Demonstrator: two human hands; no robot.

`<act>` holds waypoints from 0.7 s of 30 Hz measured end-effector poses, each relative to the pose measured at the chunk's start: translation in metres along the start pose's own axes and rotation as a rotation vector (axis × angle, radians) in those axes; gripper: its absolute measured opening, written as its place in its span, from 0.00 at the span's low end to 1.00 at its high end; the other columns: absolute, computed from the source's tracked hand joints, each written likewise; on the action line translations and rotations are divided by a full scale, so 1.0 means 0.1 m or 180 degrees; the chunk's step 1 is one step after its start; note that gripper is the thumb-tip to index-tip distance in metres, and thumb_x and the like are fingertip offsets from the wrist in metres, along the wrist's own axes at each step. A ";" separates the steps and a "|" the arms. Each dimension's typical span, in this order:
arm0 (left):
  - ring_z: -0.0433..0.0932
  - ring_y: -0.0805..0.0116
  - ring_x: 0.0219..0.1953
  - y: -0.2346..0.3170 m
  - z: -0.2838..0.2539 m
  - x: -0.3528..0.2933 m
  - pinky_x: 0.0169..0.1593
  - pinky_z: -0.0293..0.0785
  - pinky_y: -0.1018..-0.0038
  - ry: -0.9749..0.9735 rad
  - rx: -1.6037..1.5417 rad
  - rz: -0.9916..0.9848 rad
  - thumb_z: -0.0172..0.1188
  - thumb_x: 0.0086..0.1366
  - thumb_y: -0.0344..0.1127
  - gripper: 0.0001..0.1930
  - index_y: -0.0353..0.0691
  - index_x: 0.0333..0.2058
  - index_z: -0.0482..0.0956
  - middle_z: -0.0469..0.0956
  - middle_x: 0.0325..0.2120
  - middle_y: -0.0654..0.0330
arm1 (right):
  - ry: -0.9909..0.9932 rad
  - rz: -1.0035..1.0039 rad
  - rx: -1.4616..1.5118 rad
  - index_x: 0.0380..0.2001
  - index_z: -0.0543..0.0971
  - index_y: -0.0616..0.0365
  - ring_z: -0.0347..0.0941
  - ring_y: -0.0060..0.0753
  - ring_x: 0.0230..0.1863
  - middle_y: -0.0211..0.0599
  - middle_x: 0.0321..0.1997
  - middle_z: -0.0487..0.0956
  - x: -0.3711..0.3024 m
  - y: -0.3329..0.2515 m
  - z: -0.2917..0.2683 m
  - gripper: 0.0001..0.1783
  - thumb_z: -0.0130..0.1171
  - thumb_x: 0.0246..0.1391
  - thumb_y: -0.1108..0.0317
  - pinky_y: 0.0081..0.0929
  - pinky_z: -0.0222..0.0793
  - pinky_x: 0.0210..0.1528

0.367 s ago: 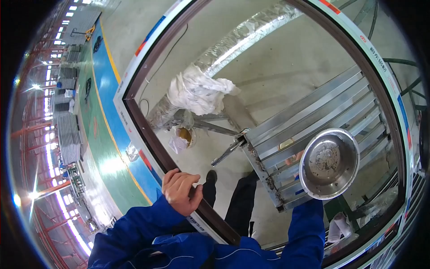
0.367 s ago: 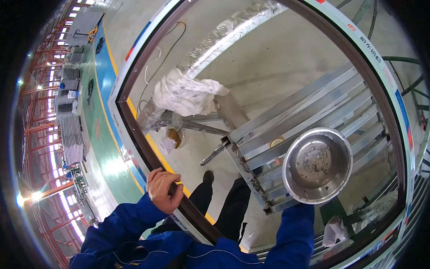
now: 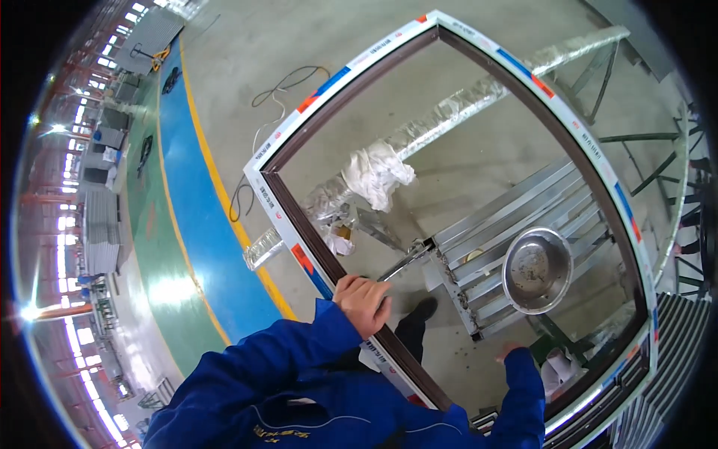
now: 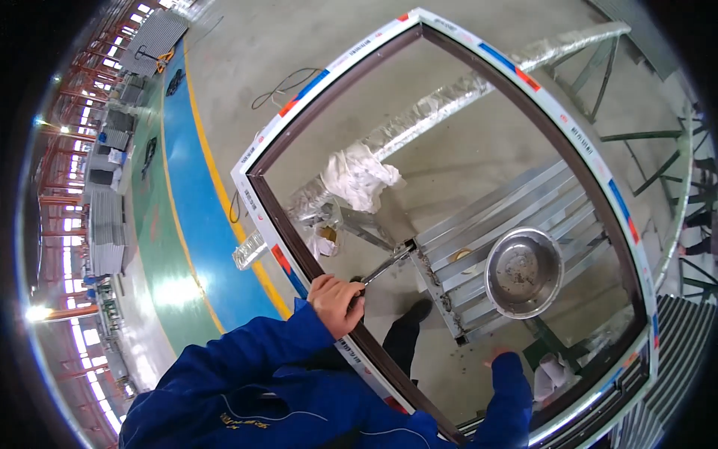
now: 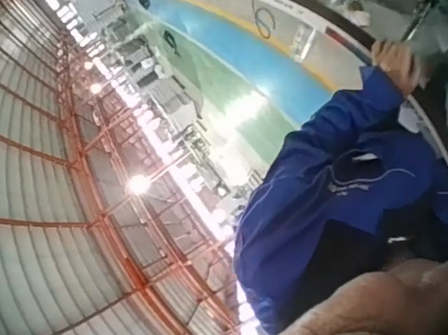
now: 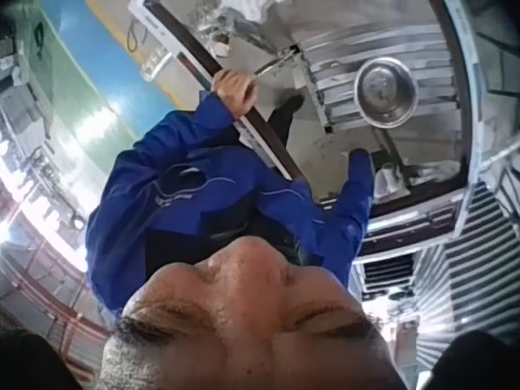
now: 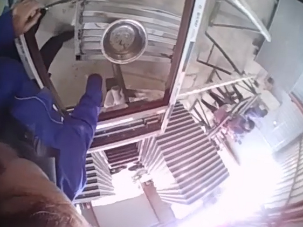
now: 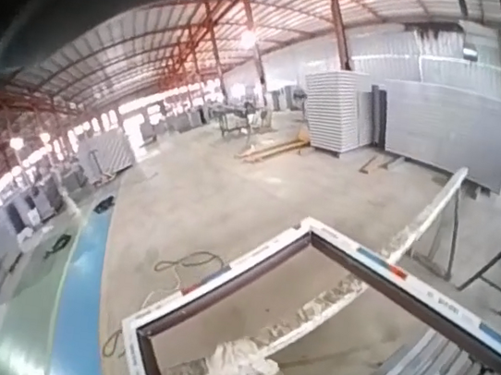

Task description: Apply sealant to a metal window frame using a caulking gun and inspect the frame components on a fabrication floor.

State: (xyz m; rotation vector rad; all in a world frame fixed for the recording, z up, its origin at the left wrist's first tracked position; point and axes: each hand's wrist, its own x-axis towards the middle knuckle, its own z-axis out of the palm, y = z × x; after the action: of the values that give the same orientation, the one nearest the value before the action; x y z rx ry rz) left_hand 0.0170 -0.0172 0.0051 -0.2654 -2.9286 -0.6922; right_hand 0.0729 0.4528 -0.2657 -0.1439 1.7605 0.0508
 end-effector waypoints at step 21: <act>0.74 0.55 0.32 -1.41 -0.93 -1.32 0.42 0.68 0.61 -0.0084 -0.1398 -0.0186 0.58 0.56 0.26 0.12 0.43 0.40 0.78 0.75 0.26 0.55 | 0.1285 -0.0682 0.1067 0.38 0.81 0.52 0.76 0.55 0.33 0.52 0.31 0.80 -0.41 -3.07 -1.35 0.23 0.63 0.46 0.46 0.44 0.70 0.38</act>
State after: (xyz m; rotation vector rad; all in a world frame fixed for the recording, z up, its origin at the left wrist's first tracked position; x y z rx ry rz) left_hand 0.1251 -0.2024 0.0065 -0.2282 -2.7834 -1.3474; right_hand -0.0128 0.1359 -0.1856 -0.1015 2.1158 -0.4551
